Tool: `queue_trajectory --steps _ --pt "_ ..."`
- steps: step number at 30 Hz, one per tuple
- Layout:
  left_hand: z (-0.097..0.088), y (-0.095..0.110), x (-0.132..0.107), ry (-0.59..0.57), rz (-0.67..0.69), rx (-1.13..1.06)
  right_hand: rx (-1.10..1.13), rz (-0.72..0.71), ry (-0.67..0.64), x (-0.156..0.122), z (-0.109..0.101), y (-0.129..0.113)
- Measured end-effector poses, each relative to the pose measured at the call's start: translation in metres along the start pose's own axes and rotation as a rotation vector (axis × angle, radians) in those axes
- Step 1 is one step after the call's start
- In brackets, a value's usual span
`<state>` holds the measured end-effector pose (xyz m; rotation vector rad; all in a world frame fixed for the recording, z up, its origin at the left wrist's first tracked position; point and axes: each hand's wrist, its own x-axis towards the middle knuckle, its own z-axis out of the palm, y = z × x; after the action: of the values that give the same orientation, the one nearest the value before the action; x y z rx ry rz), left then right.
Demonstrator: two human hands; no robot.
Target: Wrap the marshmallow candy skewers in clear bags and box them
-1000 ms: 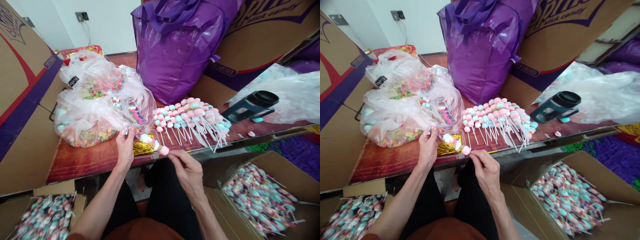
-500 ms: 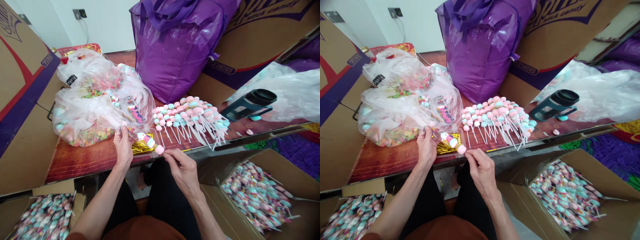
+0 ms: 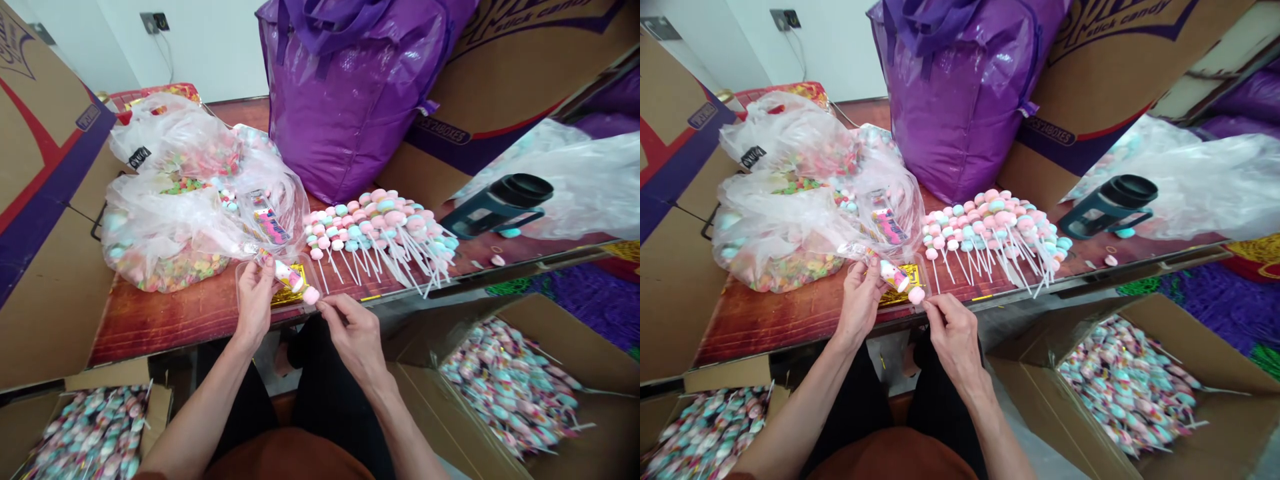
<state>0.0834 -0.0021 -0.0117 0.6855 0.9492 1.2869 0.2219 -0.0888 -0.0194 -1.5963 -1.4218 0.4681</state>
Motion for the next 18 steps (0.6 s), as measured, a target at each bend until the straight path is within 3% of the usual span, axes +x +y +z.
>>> queue_trajectory --steps 7,13,18 --pt "0.004 0.006 -0.005 -0.072 -0.054 -0.041 0.005 -0.033 0.04 0.008 0.014 -0.021" --pt "0.001 0.009 -0.005 -0.14 -0.123 -0.05 0.166 0.229 -0.039 0.01 0.02 -0.023" --pt "0.006 0.005 -0.013 -0.155 -0.083 -0.064 0.143 0.246 0.066 0.017 0.031 -0.031"
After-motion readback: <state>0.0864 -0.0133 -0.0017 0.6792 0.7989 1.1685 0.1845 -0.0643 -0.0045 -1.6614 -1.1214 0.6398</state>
